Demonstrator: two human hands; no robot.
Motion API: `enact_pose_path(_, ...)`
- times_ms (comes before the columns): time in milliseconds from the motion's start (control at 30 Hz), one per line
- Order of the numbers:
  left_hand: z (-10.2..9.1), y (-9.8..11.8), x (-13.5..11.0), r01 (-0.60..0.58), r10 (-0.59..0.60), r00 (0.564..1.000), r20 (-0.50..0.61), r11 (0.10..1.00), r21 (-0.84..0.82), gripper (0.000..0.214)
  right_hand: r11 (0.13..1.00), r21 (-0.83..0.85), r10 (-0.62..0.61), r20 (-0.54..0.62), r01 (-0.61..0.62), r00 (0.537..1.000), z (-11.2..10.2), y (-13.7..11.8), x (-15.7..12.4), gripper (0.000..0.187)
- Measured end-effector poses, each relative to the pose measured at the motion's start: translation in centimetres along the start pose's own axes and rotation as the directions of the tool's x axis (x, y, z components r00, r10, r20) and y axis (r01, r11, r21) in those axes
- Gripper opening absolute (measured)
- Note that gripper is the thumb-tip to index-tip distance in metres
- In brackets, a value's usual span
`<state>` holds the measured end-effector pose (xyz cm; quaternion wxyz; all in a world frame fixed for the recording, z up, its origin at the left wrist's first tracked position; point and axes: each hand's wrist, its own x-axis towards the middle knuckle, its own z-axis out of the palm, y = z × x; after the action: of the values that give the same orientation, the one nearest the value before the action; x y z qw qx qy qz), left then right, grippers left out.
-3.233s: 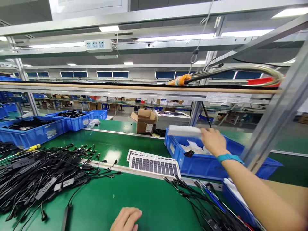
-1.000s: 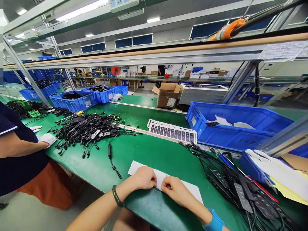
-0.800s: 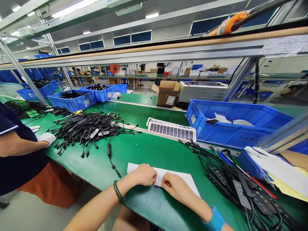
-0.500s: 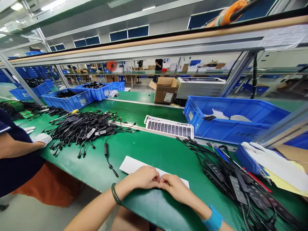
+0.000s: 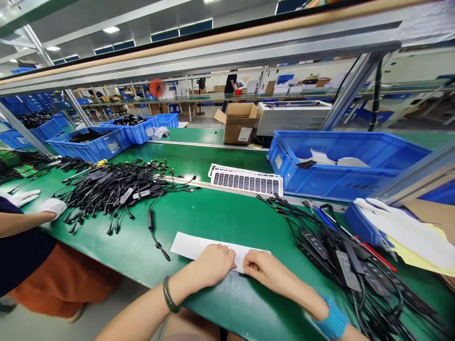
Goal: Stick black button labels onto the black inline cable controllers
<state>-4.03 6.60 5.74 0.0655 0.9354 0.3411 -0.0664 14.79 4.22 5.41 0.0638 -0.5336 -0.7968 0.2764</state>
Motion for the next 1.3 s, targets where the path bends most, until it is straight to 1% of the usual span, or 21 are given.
enact_pose_path(100,-0.2,0.0,0.1,-0.011,0.010,1.000,0.008,1.000,0.018,0.026,1.000,-0.031,0.000,-0.008,0.000,1.000,-0.4,0.6,-0.4,0.025)
enact_pose_path(200,-0.4,0.4,0.4,-0.016,0.016,1.000,0.000,0.999,0.032,0.033,0.999,-0.037,0.014,-0.029,-0.015,0.999,-0.5,0.8,-0.7,0.024)
enact_pose_path(267,-0.4,0.9,0.8,-0.025,0.025,1.000,-0.006,0.999,0.040,0.033,1.000,-0.009,-0.009,-0.007,0.009,1.000,-0.8,1.0,-0.9,0.023)
enact_pose_path(367,-0.1,1.4,1.6,-0.044,0.044,0.999,0.001,0.998,0.046,0.026,0.998,0.036,-0.050,0.047,0.048,0.998,-1.7,1.5,-1.2,0.019)
enact_pose_path(533,0.0,1.4,2.2,-0.068,0.067,0.998,0.014,0.997,0.043,0.027,1.000,0.028,-0.009,0.053,0.007,0.999,-2.9,2.6,-1.6,0.021)
enact_pose_path(667,0.1,1.3,2.2,-0.072,0.071,0.997,0.016,0.997,0.034,0.025,0.998,0.066,-0.028,0.102,0.022,0.994,-3.0,2.9,-1.8,0.017)
enact_pose_path(733,0.0,1.4,2.2,-0.072,0.072,0.997,0.016,0.997,0.027,0.024,0.999,0.045,0.003,0.090,-0.007,0.996,-2.7,2.7,-1.9,0.016)
enact_pose_path(867,-0.1,1.4,2.4,-0.065,0.064,0.998,0.023,0.998,0.010,0.023,0.995,-0.027,0.101,0.010,-0.101,0.995,-2.1,2.0,-1.7,0.024)
enact_pose_path(933,-0.2,1.3,2.5,-0.057,0.057,0.998,0.031,0.998,0.001,0.025,0.994,-0.029,0.102,0.006,-0.102,0.995,-2.1,1.8,-1.5,0.023)
enact_pose_path(1033,-0.2,1.1,2.7,-0.054,0.055,0.998,0.041,0.998,-0.012,0.028,0.997,0.009,0.079,0.048,-0.079,0.996,-2.6,1.9,-1.1,0.020)
enact_pose_path(1100,-0.2,1.0,2.8,-0.059,0.059,0.997,0.046,0.998,-0.020,0.028,0.995,0.054,0.079,0.097,-0.085,0.992,-3.1,2.3,-0.8,0.019)
enact_pose_path(1233,-0.2,0.9,2.7,-0.071,0.072,0.996,0.047,0.997,-0.033,0.028,0.980,0.155,0.080,0.251,-0.122,0.965,-3.9,2.9,0.0,0.009)
enact_pose_path(1300,-0.3,0.9,2.7,-0.073,0.075,0.996,0.049,0.997,-0.039,0.028,0.972,0.181,0.091,0.285,-0.147,0.954,-3.9,3.0,0.3,0.010)
